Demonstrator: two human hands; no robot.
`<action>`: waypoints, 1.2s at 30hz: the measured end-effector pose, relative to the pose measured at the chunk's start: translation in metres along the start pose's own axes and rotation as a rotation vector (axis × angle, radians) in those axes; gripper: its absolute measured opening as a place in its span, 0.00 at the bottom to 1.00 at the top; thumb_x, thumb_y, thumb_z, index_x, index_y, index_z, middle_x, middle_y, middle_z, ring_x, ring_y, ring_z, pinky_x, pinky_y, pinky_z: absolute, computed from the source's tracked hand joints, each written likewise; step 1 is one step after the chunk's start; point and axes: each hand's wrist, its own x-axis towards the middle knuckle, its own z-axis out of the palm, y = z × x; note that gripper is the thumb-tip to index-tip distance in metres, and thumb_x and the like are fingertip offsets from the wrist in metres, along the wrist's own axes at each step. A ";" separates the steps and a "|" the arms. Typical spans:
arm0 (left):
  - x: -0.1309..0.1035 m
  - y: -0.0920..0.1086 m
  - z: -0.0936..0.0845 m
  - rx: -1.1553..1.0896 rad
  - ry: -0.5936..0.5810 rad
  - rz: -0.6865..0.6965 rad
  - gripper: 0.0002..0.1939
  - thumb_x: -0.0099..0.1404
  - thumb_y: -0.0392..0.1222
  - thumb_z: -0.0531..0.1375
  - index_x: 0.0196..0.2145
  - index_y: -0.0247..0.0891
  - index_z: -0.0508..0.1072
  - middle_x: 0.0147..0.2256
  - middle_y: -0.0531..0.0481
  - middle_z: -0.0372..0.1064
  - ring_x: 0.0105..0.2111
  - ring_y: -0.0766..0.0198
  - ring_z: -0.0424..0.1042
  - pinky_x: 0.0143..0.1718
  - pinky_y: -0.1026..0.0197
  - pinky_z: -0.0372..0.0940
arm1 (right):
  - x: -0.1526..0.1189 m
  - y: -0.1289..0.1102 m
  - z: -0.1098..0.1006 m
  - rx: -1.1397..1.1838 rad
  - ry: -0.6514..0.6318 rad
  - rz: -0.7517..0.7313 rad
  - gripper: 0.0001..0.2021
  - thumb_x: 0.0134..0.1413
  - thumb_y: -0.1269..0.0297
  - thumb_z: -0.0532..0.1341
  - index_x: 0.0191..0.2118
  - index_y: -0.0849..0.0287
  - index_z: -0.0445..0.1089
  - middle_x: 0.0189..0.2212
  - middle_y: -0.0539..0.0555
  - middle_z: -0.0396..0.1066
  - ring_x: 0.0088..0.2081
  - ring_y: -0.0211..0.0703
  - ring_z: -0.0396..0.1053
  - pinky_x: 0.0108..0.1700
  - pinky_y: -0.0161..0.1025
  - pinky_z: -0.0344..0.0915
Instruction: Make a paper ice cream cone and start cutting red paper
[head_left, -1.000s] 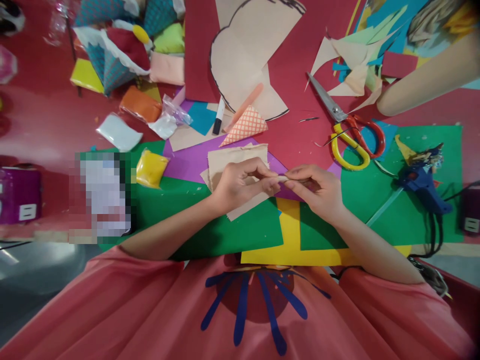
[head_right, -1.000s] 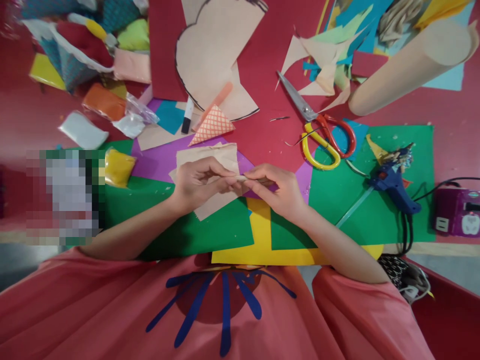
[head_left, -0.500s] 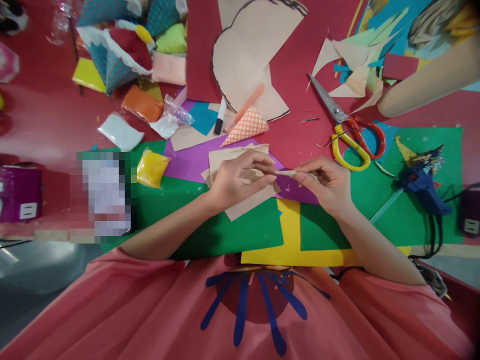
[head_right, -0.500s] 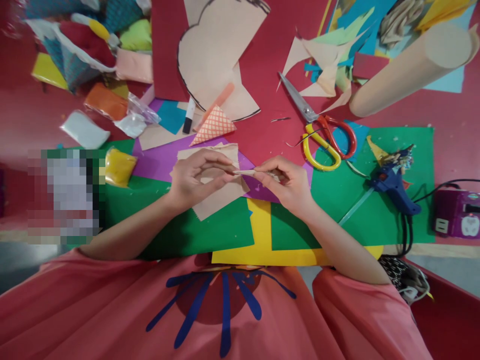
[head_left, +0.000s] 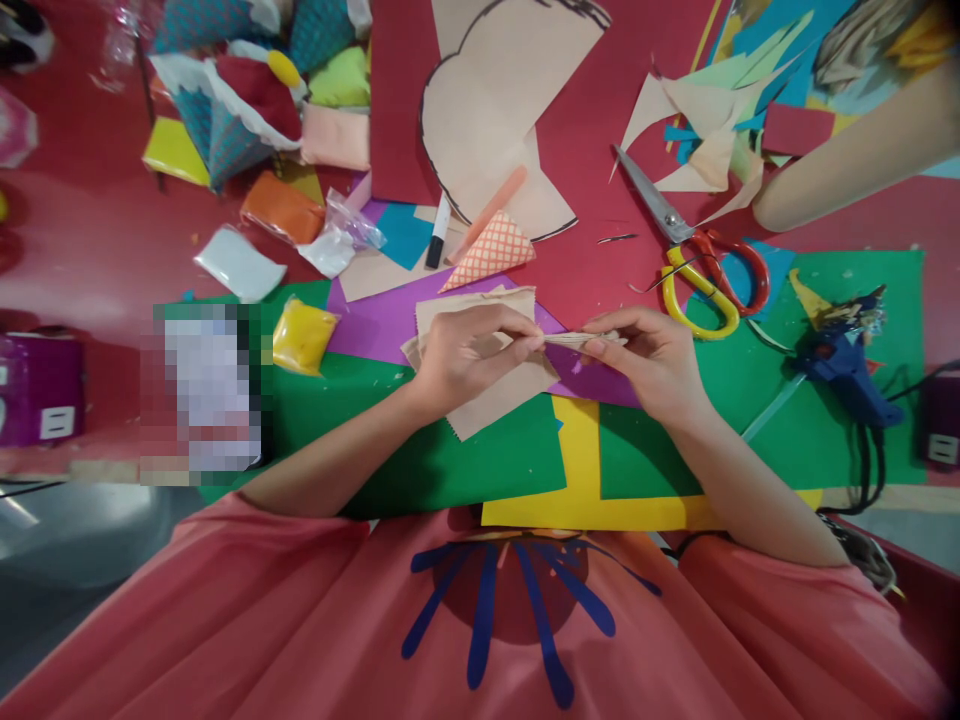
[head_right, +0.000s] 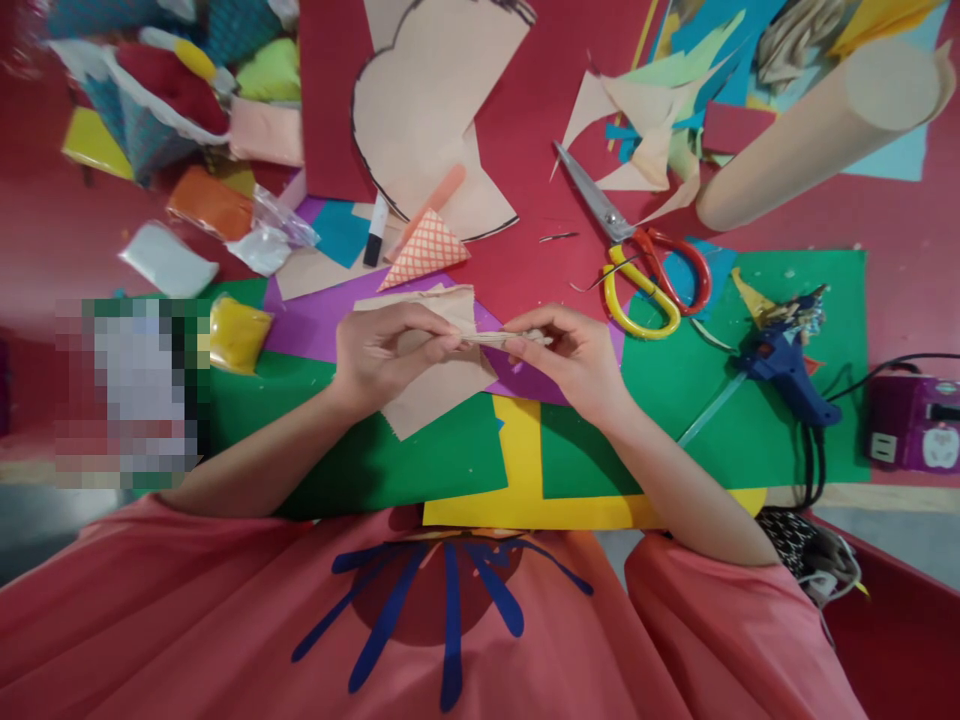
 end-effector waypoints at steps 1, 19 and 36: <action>0.000 -0.001 0.000 0.000 -0.004 -0.010 0.06 0.63 0.41 0.63 0.30 0.38 0.77 0.31 0.51 0.79 0.31 0.68 0.77 0.35 0.67 0.71 | 0.001 0.001 -0.001 0.001 0.007 -0.010 0.12 0.46 0.53 0.71 0.31 0.55 0.77 0.29 0.49 0.76 0.31 0.35 0.74 0.31 0.32 0.72; 0.020 -0.048 -0.028 0.465 0.232 0.057 0.29 0.58 0.53 0.67 0.55 0.46 0.65 0.55 0.45 0.67 0.57 0.52 0.65 0.59 0.46 0.61 | 0.007 0.012 -0.018 -0.016 0.208 -0.067 0.05 0.49 0.66 0.70 0.34 0.54 0.76 0.28 0.47 0.74 0.28 0.36 0.74 0.35 0.38 0.75; 0.022 -0.039 -0.032 0.896 0.075 -0.097 0.08 0.65 0.40 0.59 0.43 0.42 0.69 0.50 0.44 0.67 0.54 0.48 0.66 0.57 0.43 0.61 | 0.012 0.005 -0.016 0.262 0.259 0.047 0.07 0.43 0.68 0.72 0.29 0.56 0.73 0.22 0.43 0.71 0.21 0.31 0.71 0.24 0.31 0.70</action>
